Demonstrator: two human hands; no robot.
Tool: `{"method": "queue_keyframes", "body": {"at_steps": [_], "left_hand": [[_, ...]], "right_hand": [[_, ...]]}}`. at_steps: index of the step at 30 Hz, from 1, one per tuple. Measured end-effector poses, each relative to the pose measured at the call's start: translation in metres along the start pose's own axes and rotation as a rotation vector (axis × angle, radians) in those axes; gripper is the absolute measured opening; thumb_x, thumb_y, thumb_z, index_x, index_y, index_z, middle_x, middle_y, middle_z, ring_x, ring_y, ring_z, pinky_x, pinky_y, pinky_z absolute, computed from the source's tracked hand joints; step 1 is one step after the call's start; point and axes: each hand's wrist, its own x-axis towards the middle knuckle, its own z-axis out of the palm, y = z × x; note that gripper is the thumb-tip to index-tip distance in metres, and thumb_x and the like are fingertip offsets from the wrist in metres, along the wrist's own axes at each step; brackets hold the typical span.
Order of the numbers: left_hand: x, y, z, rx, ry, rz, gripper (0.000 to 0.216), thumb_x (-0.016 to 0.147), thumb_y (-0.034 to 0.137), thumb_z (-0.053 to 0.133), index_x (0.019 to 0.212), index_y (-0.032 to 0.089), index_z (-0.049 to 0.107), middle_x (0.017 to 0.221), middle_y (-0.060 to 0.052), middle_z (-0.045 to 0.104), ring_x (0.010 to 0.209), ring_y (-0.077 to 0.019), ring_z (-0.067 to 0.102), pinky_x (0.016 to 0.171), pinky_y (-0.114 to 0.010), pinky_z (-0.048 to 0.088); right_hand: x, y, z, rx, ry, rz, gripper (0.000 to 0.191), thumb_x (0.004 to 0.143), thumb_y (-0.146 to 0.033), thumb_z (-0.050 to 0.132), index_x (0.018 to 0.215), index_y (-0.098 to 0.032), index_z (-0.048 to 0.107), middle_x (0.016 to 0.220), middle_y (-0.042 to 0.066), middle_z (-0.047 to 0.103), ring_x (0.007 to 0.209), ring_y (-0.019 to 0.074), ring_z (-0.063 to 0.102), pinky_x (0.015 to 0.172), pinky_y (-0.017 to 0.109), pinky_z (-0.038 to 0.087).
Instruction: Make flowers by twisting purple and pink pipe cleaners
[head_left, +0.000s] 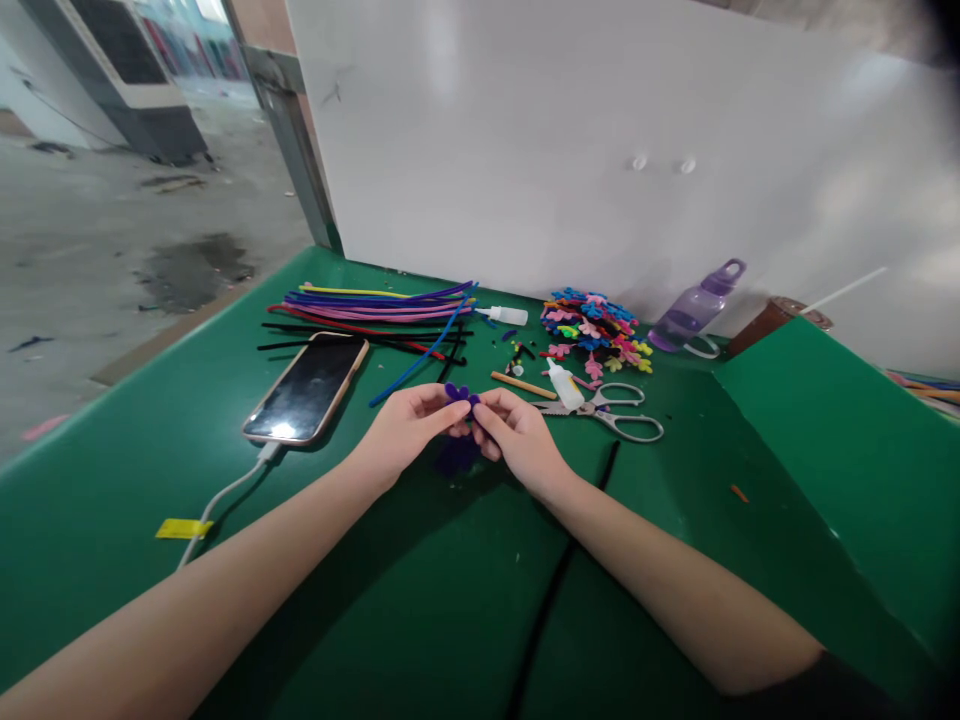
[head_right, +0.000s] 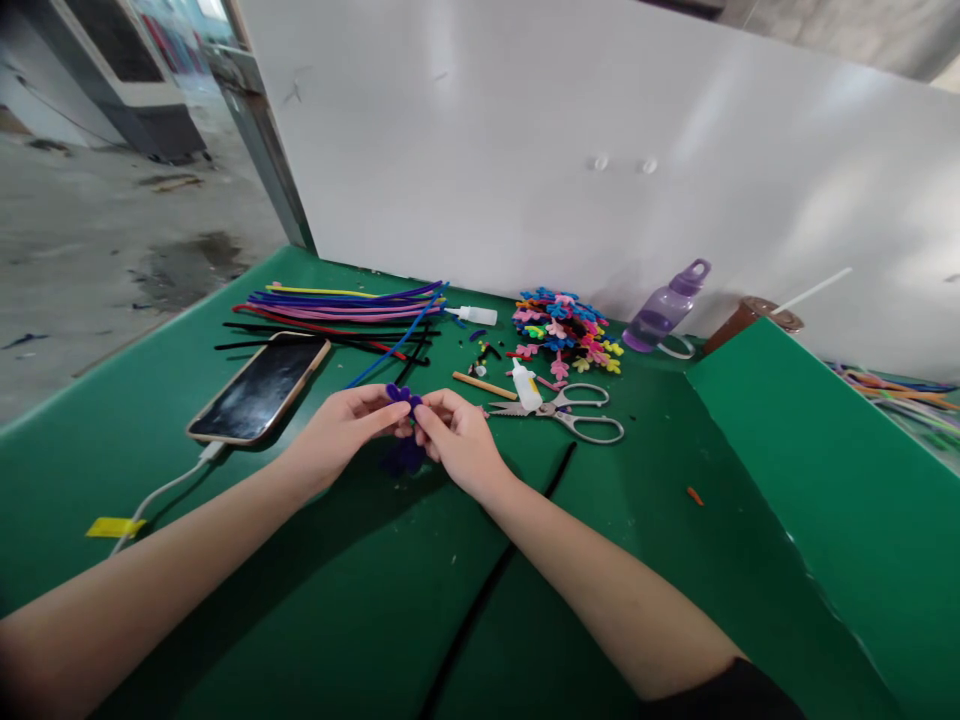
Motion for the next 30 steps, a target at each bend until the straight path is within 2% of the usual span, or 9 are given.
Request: {"method": "queue_keyframes", "body": {"at_steps": [3, 7, 9, 13, 15, 20, 30], "left_hand": [[0.0, 0.0, -0.001, 0.02, 0.015, -0.008, 0.02, 0.07, 0.034, 0.067, 0.076, 0.015, 0.066, 0.068, -0.001, 0.063, 0.066, -0.0135, 0.056, 0.069, -0.026, 0.045], [0.001, -0.001, -0.003, 0.061, 0.025, -0.021, 0.021, 0.073, 0.035, 0.065, 0.07, 0.015, 0.064, 0.063, 0.0, 0.061, 0.063, -0.0131, 0.056, 0.067, -0.025, 0.045], [0.002, -0.002, -0.003, 0.065, 0.019, -0.02, 0.021, 0.075, 0.036, 0.063, 0.071, 0.015, 0.064, 0.064, 0.0, 0.06, 0.065, -0.0129, 0.056, 0.068, -0.025, 0.045], [0.003, -0.005, -0.001, -0.041, -0.034, -0.058, 0.02, 0.076, 0.035, 0.062, 0.081, 0.015, 0.062, 0.07, 0.001, 0.059, 0.068, -0.0119, 0.056, 0.072, -0.026, 0.047], [0.003, -0.007, 0.0, -0.138, -0.057, -0.098, 0.021, 0.077, 0.034, 0.061, 0.084, 0.015, 0.06, 0.072, 0.001, 0.059, 0.07, -0.0114, 0.057, 0.074, -0.027, 0.048], [0.003, -0.008, -0.001, -0.24, -0.117, -0.143, 0.019, 0.077, 0.03, 0.063, 0.087, 0.014, 0.059, 0.076, 0.0, 0.062, 0.07, -0.0091, 0.058, 0.072, -0.023, 0.048], [0.005, -0.011, -0.004, -0.072, -0.084, -0.088, 0.036, 0.072, 0.029, 0.068, 0.104, 0.015, 0.058, 0.077, -0.001, 0.065, 0.071, -0.012, 0.061, 0.074, -0.028, 0.05]], "right_hand": [[0.001, -0.003, -0.003, -0.18, 0.048, -0.077, 0.017, 0.079, -0.036, 0.057, 0.079, -0.019, 0.058, 0.068, -0.001, 0.059, 0.058, 0.0093, 0.053, 0.056, 0.024, 0.041], [0.001, -0.006, -0.008, -0.449, 0.096, -0.198, 0.013, 0.079, -0.031, 0.057, 0.08, -0.02, 0.063, 0.076, 0.001, 0.064, 0.07, 0.0143, 0.058, 0.067, 0.029, 0.045], [0.0, -0.006, -0.009, -0.556, 0.104, -0.284, 0.013, 0.08, -0.028, 0.055, 0.086, -0.021, 0.064, 0.081, 0.002, 0.066, 0.074, 0.016, 0.06, 0.071, 0.031, 0.047], [-0.003, -0.006, -0.01, -0.686, 0.065, -0.413, 0.029, 0.083, -0.021, 0.049, 0.11, -0.026, 0.058, 0.093, 0.003, 0.066, 0.083, 0.0173, 0.062, 0.079, 0.034, 0.047], [-0.003, -0.006, -0.011, -0.781, 0.046, -0.482, 0.031, 0.084, -0.02, 0.046, 0.11, -0.027, 0.059, 0.098, 0.003, 0.065, 0.088, 0.0183, 0.06, 0.083, 0.036, 0.046], [-0.003, -0.006, -0.013, -0.905, 0.071, -0.557, 0.026, 0.084, -0.018, 0.044, 0.103, -0.024, 0.061, 0.092, 0.004, 0.064, 0.084, 0.0185, 0.059, 0.079, 0.035, 0.046], [0.001, -0.007, -0.016, -0.883, 0.062, -0.603, 0.016, 0.084, -0.016, 0.049, 0.094, -0.02, 0.061, 0.087, 0.003, 0.064, 0.079, 0.0142, 0.06, 0.073, 0.028, 0.05]]}}
